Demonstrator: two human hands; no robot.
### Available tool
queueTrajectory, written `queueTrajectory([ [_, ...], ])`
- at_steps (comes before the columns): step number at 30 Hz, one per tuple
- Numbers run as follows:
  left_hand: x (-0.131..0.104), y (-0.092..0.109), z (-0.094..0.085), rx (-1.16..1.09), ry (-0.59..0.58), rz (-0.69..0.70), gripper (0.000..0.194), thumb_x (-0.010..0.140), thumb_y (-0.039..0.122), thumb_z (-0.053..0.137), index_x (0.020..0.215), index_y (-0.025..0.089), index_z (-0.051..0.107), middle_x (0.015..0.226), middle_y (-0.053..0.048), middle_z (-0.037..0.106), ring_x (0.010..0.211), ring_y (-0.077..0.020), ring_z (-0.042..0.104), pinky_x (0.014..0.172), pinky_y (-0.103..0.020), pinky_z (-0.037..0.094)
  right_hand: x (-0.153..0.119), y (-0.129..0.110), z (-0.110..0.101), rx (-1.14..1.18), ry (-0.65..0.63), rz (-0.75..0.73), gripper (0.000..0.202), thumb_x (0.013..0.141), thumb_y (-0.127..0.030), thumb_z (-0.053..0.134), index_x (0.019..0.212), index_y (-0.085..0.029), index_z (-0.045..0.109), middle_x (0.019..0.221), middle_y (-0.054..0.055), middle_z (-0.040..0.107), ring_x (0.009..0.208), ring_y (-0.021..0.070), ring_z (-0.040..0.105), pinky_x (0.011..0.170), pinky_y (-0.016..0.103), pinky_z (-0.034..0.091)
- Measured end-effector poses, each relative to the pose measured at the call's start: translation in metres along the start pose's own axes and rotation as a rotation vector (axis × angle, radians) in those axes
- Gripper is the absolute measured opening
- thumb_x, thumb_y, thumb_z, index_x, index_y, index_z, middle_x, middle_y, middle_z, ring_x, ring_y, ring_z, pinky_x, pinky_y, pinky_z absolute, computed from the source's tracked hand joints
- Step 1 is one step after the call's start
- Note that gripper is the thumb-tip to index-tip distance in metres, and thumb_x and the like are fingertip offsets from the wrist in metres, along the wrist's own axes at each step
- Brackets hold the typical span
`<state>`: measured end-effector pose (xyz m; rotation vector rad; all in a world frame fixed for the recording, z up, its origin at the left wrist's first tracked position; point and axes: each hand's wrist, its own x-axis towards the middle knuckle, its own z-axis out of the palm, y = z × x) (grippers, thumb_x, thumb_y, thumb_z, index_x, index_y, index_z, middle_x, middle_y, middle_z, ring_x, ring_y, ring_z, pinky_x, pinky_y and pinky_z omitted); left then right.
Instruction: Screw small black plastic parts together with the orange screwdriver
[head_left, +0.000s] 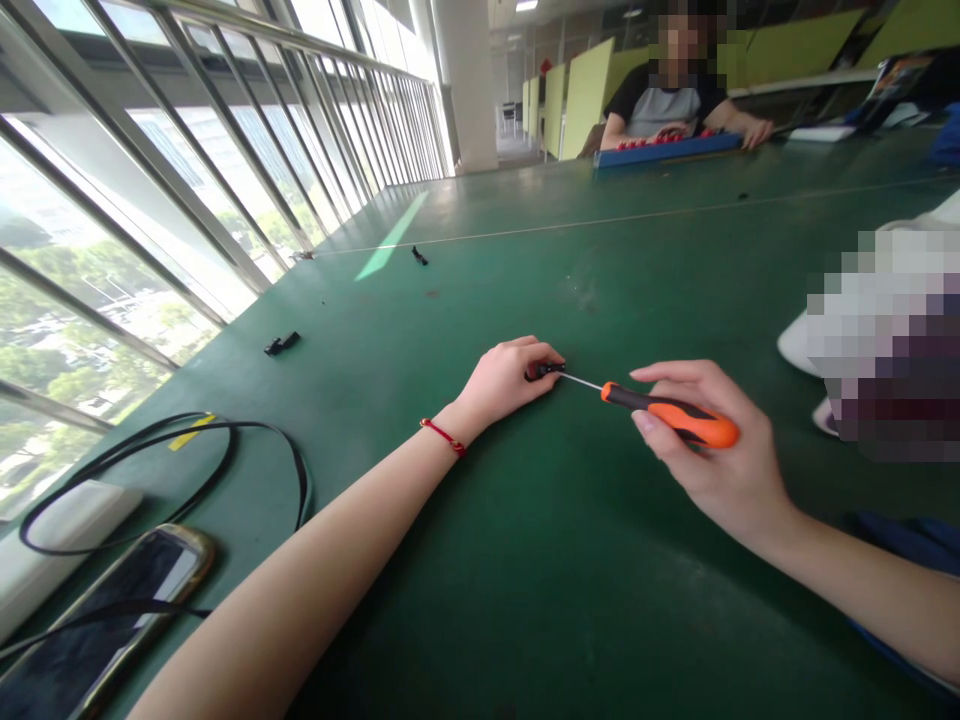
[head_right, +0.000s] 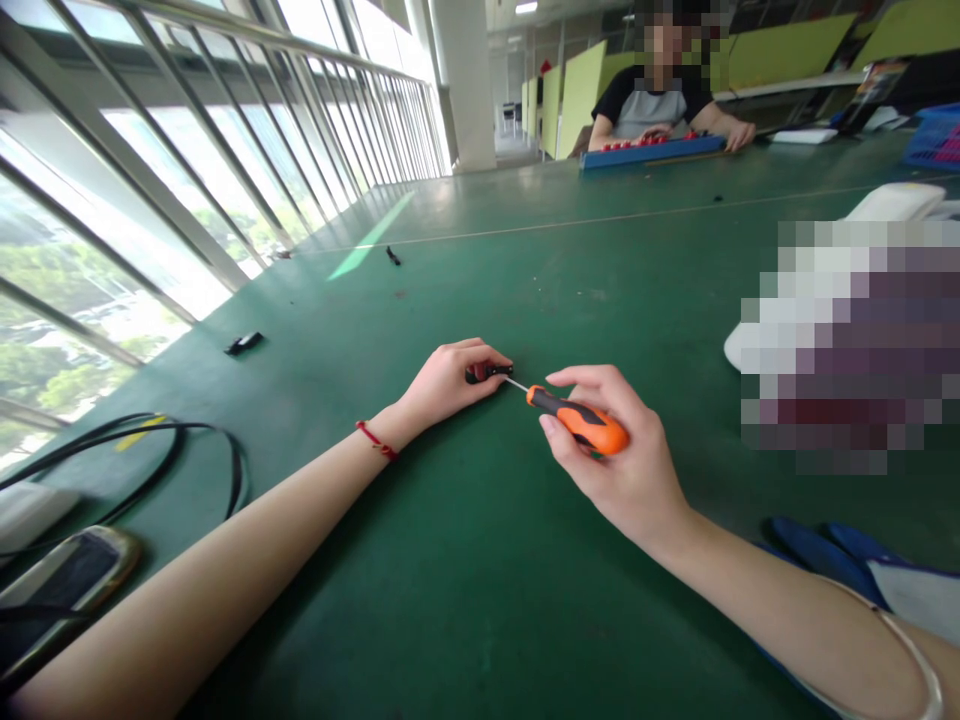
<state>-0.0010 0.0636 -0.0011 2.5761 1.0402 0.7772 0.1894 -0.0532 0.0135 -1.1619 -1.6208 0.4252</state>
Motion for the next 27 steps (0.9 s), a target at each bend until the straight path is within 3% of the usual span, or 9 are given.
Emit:
queueTrajectory([
  [2,0.0,0.001,-0.001,0.011,-0.004,-0.003,0.02,0.08,0.025,0.055,0.093,0.019,0.068,0.087,-0.002,0.064,0.07,-0.0112,0.058,0.067,-0.023,0.048,0.0,0.0,0.0,-0.004,0.004,-0.013,0.023,0.076,-0.022,0.062,0.098,-0.024,0.056,0.075,0.0,0.061,0.064,0.0139,0.06,0.057,0.025,0.048],
  [6,-0.001,0.005,-0.003,0.056,0.001,-0.02,0.019,0.081,0.025,0.053,0.095,0.021,0.066,0.089,-0.001,0.065,0.075,-0.0125,0.06,0.068,-0.023,0.047,0.0,0.0,-0.002,0.02,-0.119,0.051,0.01,0.083,-0.026,0.055,0.092,-0.025,0.058,0.078,0.001,0.065,0.066,0.015,0.061,0.056,0.026,0.048],
  [12,-0.003,0.008,-0.005,0.102,0.062,-0.068,0.016,0.083,0.028,0.053,0.092,0.02,0.062,0.085,-0.002,0.066,0.083,-0.0161,0.06,0.072,-0.027,0.046,0.002,0.003,-0.005,0.053,-0.039,0.081,0.008,0.084,-0.026,0.055,0.085,-0.024,0.062,0.08,0.002,0.067,0.06,0.0137,0.059,0.051,0.025,0.047],
  [19,-0.002,0.001,-0.002,0.05,0.05,-0.047,0.012,0.081,0.028,0.055,0.086,0.02,0.064,0.088,-0.001,0.066,0.087,-0.0172,0.058,0.079,-0.03,0.046,0.004,0.009,-0.004,0.094,-0.112,0.192,0.01,0.084,-0.027,0.055,0.085,-0.022,0.063,0.078,0.001,0.066,0.054,0.0083,0.052,0.047,0.02,0.042],
  [27,-0.001,-0.004,-0.002,-0.059,0.06,-0.101,0.015,0.081,0.029,0.056,0.083,0.019,0.066,0.086,-0.002,0.066,0.085,-0.0168,0.059,0.079,-0.03,0.048,0.004,0.007,-0.003,0.094,-0.146,0.21,0.01,0.084,-0.028,0.055,0.086,-0.021,0.062,0.079,0.001,0.064,0.057,0.0094,0.055,0.049,0.02,0.044],
])
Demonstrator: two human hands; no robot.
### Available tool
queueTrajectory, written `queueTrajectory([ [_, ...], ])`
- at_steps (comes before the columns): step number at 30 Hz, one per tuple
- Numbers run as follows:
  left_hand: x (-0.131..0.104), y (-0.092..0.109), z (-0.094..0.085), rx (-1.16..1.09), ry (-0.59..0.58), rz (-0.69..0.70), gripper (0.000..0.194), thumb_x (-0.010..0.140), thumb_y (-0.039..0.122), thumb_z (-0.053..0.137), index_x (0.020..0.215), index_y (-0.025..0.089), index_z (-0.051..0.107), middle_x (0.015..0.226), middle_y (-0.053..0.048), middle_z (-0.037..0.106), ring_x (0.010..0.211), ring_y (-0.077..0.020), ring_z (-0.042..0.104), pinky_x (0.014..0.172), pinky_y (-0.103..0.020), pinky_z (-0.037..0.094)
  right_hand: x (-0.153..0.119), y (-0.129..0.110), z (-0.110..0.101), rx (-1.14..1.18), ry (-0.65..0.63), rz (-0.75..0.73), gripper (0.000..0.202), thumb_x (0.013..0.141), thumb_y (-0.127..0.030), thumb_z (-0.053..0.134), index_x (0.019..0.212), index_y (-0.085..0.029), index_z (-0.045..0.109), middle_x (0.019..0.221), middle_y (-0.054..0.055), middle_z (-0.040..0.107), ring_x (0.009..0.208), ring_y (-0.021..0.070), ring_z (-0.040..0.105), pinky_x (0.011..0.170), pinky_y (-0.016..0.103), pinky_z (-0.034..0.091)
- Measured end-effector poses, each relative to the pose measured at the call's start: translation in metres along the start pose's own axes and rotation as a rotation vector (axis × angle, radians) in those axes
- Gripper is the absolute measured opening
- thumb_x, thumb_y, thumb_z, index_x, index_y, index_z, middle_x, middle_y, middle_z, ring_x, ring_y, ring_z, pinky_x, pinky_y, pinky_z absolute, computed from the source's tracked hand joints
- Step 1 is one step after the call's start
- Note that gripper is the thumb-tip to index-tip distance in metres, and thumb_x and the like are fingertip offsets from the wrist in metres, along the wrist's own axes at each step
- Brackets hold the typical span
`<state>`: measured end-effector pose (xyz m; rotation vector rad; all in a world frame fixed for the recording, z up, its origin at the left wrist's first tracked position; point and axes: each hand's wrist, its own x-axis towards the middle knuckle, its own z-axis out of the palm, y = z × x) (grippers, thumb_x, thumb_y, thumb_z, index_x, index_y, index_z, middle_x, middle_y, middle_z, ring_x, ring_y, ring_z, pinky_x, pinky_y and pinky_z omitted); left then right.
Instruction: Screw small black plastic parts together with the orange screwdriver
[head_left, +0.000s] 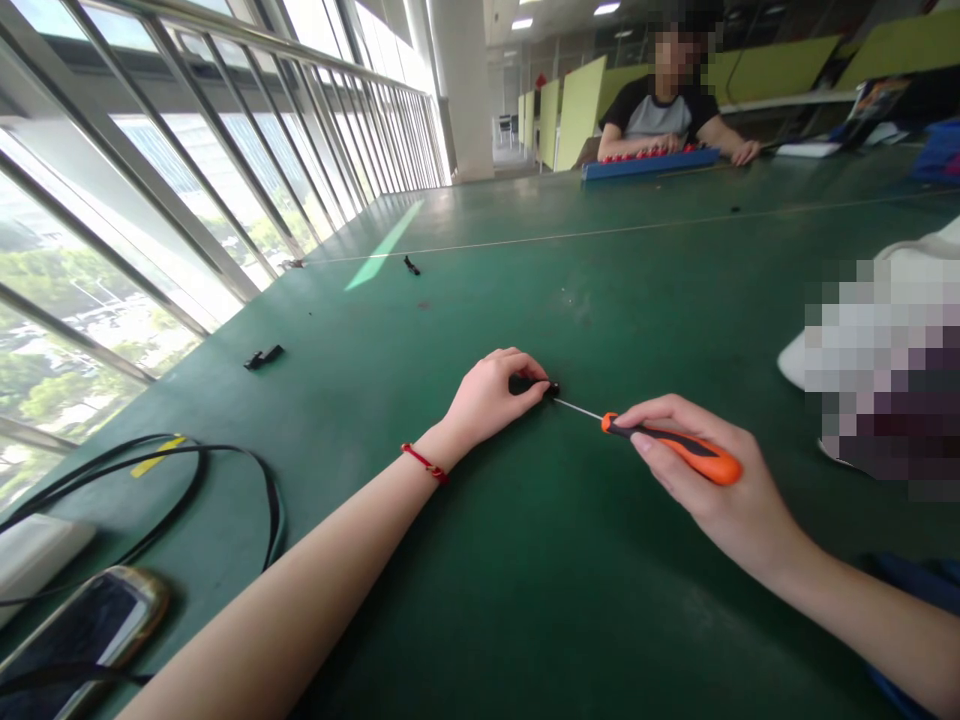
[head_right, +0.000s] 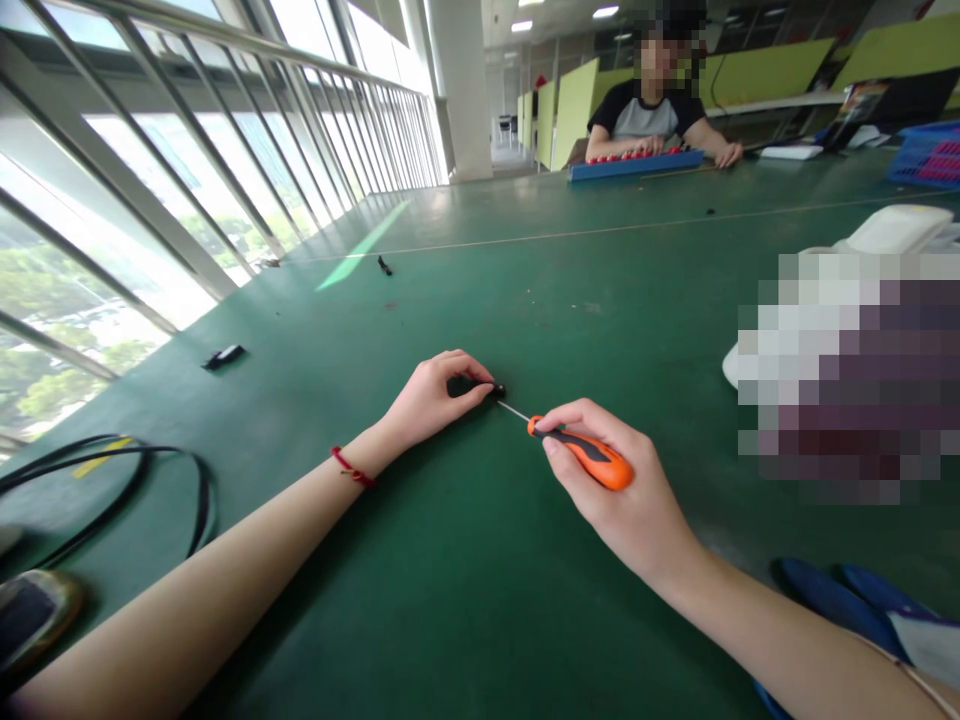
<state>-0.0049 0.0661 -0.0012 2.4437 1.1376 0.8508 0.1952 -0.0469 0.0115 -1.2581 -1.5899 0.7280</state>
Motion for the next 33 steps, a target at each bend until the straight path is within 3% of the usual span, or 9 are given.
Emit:
queueTrajectory([
  [10,0.0005,0.001,-0.0014,-0.01,0.003,0.005,0.013,0.08,0.028,0.058,0.08,0.019,0.067,0.085,-0.003,0.065,0.084,-0.0167,0.059,0.077,-0.03,0.048,-0.0002,0.0029,0.0006,-0.008,-0.018,0.01,0.009,0.083,-0.029,0.057,0.086,-0.023,0.062,0.088,0.003,0.066,0.081,0.0172,0.063,0.058,0.023,0.05],
  [16,0.0017,-0.0003,-0.0014,-0.029,0.015,0.013,0.013,0.079,0.028,0.059,0.08,0.019,0.068,0.085,-0.002,0.065,0.083,-0.016,0.059,0.076,-0.029,0.047,0.0003,0.0023,0.0004,-0.011,-0.034,0.003,0.009,0.083,-0.029,0.057,0.087,-0.023,0.061,0.089,0.003,0.066,0.084,0.0179,0.064,0.061,0.024,0.051],
  [26,0.003,0.0012,-0.003,-0.129,-0.008,-0.035,0.015,0.079,0.028,0.059,0.08,0.018,0.07,0.084,-0.003,0.066,0.079,-0.0147,0.06,0.073,-0.027,0.048,0.0006,0.0017,0.0009,-0.008,-0.032,-0.005,0.009,0.082,-0.029,0.057,0.086,-0.023,0.062,0.088,0.003,0.067,0.079,0.0175,0.064,0.061,0.025,0.051],
  [33,0.0038,-0.0007,-0.0034,-0.185,0.007,-0.054,0.016,0.08,0.029,0.06,0.08,0.016,0.069,0.087,-0.004,0.067,0.08,-0.0139,0.061,0.074,-0.026,0.048,-0.002,0.0001,0.0,0.052,0.025,0.018,0.01,0.083,-0.029,0.055,0.085,-0.022,0.062,0.075,0.002,0.064,0.057,0.0113,0.056,0.049,0.023,0.043],
])
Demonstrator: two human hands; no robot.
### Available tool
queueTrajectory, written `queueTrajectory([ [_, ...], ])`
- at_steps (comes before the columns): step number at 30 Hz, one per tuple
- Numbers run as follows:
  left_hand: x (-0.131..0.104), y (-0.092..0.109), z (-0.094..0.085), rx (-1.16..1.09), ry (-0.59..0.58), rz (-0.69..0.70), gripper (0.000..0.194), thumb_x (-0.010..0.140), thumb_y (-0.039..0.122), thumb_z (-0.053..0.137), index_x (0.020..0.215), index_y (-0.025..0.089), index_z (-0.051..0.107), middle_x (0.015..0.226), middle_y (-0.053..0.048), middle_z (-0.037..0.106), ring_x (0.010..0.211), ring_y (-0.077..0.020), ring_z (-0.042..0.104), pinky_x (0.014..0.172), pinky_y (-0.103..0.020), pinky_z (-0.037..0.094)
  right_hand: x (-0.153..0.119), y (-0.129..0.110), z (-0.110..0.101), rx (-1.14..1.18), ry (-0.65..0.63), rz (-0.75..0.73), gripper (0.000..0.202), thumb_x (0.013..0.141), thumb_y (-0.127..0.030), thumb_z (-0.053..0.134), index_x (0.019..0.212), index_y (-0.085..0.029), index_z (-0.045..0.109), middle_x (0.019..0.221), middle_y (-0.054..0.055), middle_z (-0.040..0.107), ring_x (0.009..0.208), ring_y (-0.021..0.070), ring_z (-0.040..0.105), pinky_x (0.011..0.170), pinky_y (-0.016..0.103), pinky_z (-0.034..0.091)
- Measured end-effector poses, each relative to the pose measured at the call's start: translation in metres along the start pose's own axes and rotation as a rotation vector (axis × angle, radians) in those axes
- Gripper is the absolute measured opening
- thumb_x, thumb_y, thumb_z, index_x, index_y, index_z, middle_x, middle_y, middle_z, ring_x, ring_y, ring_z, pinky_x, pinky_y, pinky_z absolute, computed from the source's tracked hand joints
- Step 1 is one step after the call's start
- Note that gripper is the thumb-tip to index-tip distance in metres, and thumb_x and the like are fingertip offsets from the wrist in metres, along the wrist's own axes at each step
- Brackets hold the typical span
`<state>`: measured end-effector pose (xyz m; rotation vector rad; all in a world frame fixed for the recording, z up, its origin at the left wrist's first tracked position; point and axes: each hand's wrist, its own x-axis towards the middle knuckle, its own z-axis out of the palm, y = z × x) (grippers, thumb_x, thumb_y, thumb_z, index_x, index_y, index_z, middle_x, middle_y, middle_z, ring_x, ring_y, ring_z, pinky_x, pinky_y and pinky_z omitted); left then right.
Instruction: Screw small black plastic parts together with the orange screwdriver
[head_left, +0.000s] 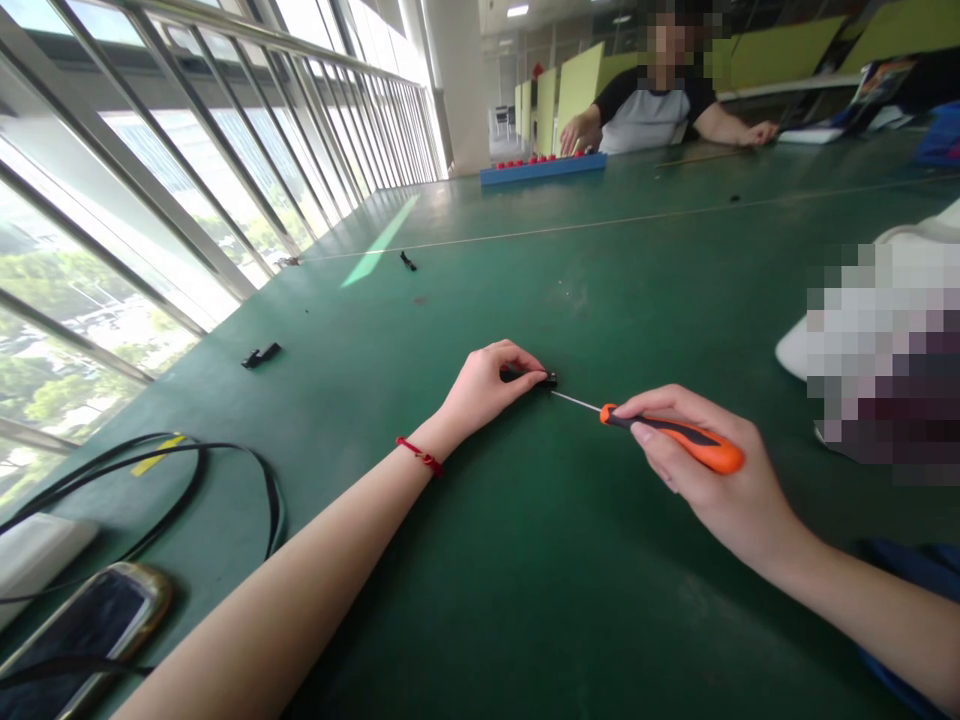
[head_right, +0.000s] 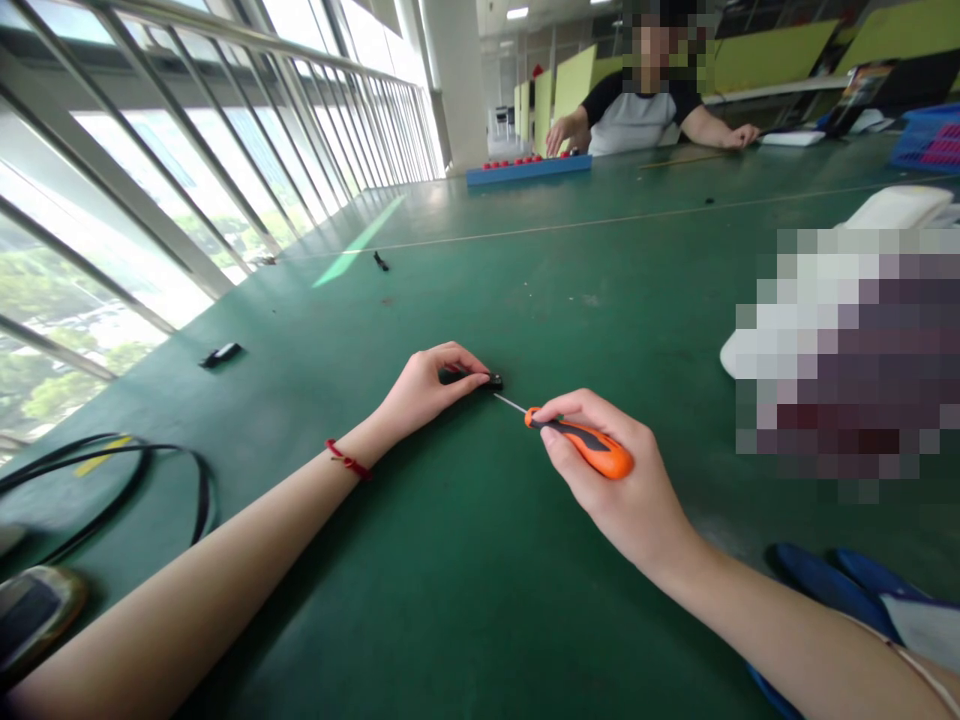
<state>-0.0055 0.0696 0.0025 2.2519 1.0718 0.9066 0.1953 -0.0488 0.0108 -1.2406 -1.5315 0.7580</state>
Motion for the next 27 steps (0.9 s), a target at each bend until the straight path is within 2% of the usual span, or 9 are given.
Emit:
queueTrajectory([
  [5,-0.002,0.002,-0.001,0.057,0.069,0.064,0.013,0.082,0.027,0.059,0.083,0.017,0.068,0.088,-0.005,0.066,0.084,-0.0158,0.06,0.077,-0.028,0.048,0.001,0.003,-0.002,0.001,0.128,-0.009,0.012,0.084,-0.032,0.055,0.085,-0.023,0.063,0.067,0.001,0.059,0.055,0.0115,0.053,0.047,0.024,0.038],
  [8,-0.005,0.005,0.0,0.149,0.108,0.132,0.011,0.082,0.027,0.06,0.084,0.018,0.066,0.089,-0.004,0.065,0.087,-0.0169,0.059,0.079,-0.029,0.047,0.004,0.005,-0.002,-0.015,0.152,-0.013,0.014,0.084,-0.034,0.055,0.087,-0.023,0.064,0.066,0.0,0.058,0.054,0.0116,0.052,0.048,0.025,0.039],
  [14,-0.012,0.027,-0.003,0.236,0.163,0.244,0.012,0.084,0.028,0.058,0.086,0.018,0.065,0.089,-0.004,0.065,0.086,-0.0161,0.057,0.078,-0.029,0.046,0.008,0.005,0.0,-0.156,0.111,-0.049,0.019,0.083,-0.035,0.057,0.095,-0.022,0.065,0.074,0.0,0.062,0.054,0.0101,0.053,0.051,0.024,0.042],
  [17,-0.022,0.042,-0.003,0.21,0.138,0.298,0.013,0.084,0.029,0.059,0.087,0.018,0.065,0.088,-0.004,0.065,0.084,-0.0155,0.057,0.077,-0.029,0.047,0.009,0.005,0.0,-0.211,0.11,-0.092,0.02,0.082,-0.035,0.06,0.096,-0.022,0.065,0.081,0.001,0.065,0.061,0.011,0.057,0.057,0.023,0.044],
  [22,-0.044,0.054,0.008,0.075,0.179,0.251,0.011,0.083,0.028,0.061,0.087,0.018,0.065,0.088,-0.005,0.065,0.085,-0.0149,0.059,0.077,-0.028,0.049,0.008,0.006,0.0,-0.249,0.015,-0.157,0.02,0.081,-0.032,0.062,0.099,-0.024,0.062,0.091,0.0,0.066,0.077,0.0125,0.061,0.069,0.022,0.047],
  [27,-0.051,0.053,0.015,0.043,0.179,0.231,0.011,0.081,0.027,0.063,0.086,0.018,0.065,0.088,-0.005,0.065,0.086,-0.0156,0.06,0.078,-0.028,0.049,0.008,0.007,0.002,-0.245,-0.065,-0.189,0.017,0.08,-0.027,0.062,0.096,-0.022,0.061,0.095,0.0,0.065,0.083,0.0128,0.061,0.077,0.023,0.047],
])
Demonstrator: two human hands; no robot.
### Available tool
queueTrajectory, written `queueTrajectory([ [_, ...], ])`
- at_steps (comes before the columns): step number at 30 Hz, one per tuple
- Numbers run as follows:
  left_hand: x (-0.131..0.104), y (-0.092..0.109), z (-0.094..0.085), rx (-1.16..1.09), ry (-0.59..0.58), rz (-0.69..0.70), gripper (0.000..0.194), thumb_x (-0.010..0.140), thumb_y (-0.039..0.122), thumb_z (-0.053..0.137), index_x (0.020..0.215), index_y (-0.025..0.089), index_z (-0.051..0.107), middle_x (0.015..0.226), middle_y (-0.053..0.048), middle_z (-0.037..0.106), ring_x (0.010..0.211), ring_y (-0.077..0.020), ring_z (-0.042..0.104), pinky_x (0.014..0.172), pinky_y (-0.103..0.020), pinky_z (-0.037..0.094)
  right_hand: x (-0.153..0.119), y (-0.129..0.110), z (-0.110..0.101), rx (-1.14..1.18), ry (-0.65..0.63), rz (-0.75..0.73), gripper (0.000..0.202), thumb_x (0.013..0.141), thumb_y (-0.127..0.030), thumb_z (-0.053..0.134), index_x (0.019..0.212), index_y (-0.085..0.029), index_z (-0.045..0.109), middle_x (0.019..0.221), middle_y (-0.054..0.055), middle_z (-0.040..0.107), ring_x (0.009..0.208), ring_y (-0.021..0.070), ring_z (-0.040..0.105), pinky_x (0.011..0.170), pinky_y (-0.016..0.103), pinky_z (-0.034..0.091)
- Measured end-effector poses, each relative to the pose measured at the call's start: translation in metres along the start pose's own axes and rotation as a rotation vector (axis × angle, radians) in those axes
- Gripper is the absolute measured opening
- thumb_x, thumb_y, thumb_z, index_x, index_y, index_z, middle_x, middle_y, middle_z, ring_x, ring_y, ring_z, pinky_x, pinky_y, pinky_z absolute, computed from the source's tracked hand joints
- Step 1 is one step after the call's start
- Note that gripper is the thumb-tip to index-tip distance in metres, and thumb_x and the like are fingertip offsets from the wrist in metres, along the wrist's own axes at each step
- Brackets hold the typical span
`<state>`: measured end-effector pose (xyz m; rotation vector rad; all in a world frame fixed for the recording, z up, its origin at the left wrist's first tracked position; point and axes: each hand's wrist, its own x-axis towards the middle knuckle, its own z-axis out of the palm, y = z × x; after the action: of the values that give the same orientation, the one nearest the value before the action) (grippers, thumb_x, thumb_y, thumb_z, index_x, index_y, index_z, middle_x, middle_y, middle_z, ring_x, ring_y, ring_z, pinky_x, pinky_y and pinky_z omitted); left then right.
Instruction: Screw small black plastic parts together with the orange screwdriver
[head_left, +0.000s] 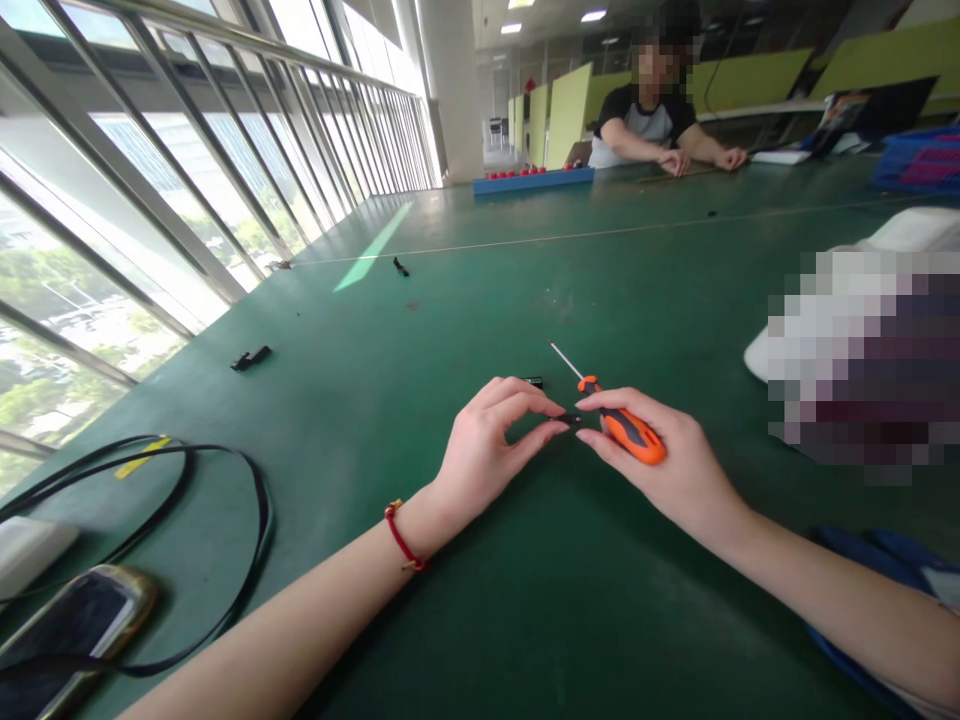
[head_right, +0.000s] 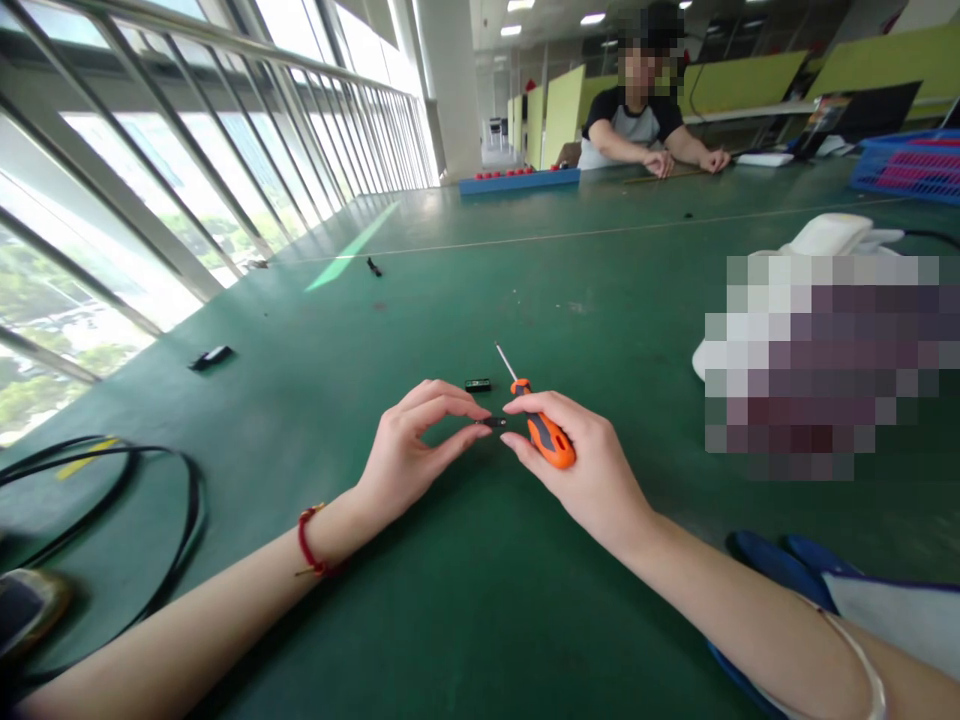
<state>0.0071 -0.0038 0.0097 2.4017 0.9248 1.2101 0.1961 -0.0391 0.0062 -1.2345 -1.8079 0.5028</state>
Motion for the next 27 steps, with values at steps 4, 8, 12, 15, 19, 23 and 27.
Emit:
queueTrajectory([
  [4,0.0,-0.0009,-0.0011,-0.022,-0.031,0.001,0.011,0.082,0.027,0.062,0.088,0.018,0.065,0.089,-0.004,0.066,0.086,-0.0151,0.06,0.077,-0.028,0.05,0.0003,0.0001,0.002,0.033,-0.033,0.018,0.013,0.08,-0.027,0.062,0.092,-0.022,0.062,0.091,-0.001,0.067,0.081,0.0127,0.062,0.074,0.022,0.047],
  [8,-0.0013,-0.0001,-0.0007,-0.004,-0.047,0.038,0.012,0.083,0.027,0.061,0.089,0.018,0.064,0.088,-0.004,0.065,0.083,-0.0142,0.059,0.076,-0.027,0.049,-0.0003,-0.0001,0.002,0.048,-0.047,0.024,0.01,0.08,-0.027,0.062,0.089,-0.022,0.063,0.089,-0.001,0.068,0.08,0.0131,0.063,0.074,0.022,0.048],
  [12,-0.0015,0.0007,-0.0005,0.035,-0.048,0.052,0.015,0.083,0.029,0.061,0.093,0.018,0.064,0.092,-0.005,0.065,0.086,-0.0155,0.058,0.077,-0.03,0.048,-0.0005,-0.0005,0.0007,0.058,-0.05,0.027,0.01,0.081,-0.027,0.061,0.089,-0.021,0.063,0.09,0.0,0.068,0.082,0.0132,0.064,0.075,0.022,0.048],
  [15,-0.0013,0.0001,-0.0009,0.07,-0.054,0.041,0.017,0.084,0.031,0.059,0.094,0.019,0.064,0.095,-0.006,0.065,0.088,-0.0167,0.058,0.078,-0.031,0.048,-0.0007,-0.0003,0.0005,0.057,-0.039,0.03,0.009,0.08,-0.026,0.062,0.088,-0.021,0.063,0.09,0.0,0.068,0.081,0.0128,0.064,0.075,0.021,0.048],
  [19,-0.0017,0.0,-0.0003,0.1,-0.078,0.039,0.014,0.084,0.029,0.058,0.091,0.02,0.065,0.091,-0.004,0.066,0.085,-0.0163,0.057,0.076,-0.031,0.046,-0.001,0.0006,0.002,0.052,-0.043,0.03,0.009,0.08,-0.026,0.062,0.087,-0.021,0.063,0.089,0.0,0.068,0.08,0.0134,0.063,0.073,0.022,0.048],
  [23,-0.0017,0.0025,0.001,0.123,-0.078,0.006,0.009,0.08,0.025,0.06,0.085,0.02,0.065,0.089,-0.003,0.065,0.084,-0.0162,0.056,0.076,-0.032,0.046,-0.0006,0.0011,0.0035,0.038,-0.058,0.064,0.012,0.08,-0.027,0.061,0.091,-0.022,0.064,0.091,0.0,0.068,0.081,0.014,0.063,0.074,0.023,0.047],
  [27,-0.0001,-0.0013,-0.0014,0.205,-0.1,-0.111,0.005,0.075,0.022,0.061,0.078,0.02,0.065,0.09,-0.003,0.064,0.086,-0.0176,0.056,0.08,-0.034,0.045,0.0,0.0004,0.0034,0.001,-0.043,0.14,0.016,0.08,-0.027,0.059,0.094,-0.022,0.063,0.095,0.001,0.068,0.082,0.0157,0.063,0.072,0.025,0.047],
])
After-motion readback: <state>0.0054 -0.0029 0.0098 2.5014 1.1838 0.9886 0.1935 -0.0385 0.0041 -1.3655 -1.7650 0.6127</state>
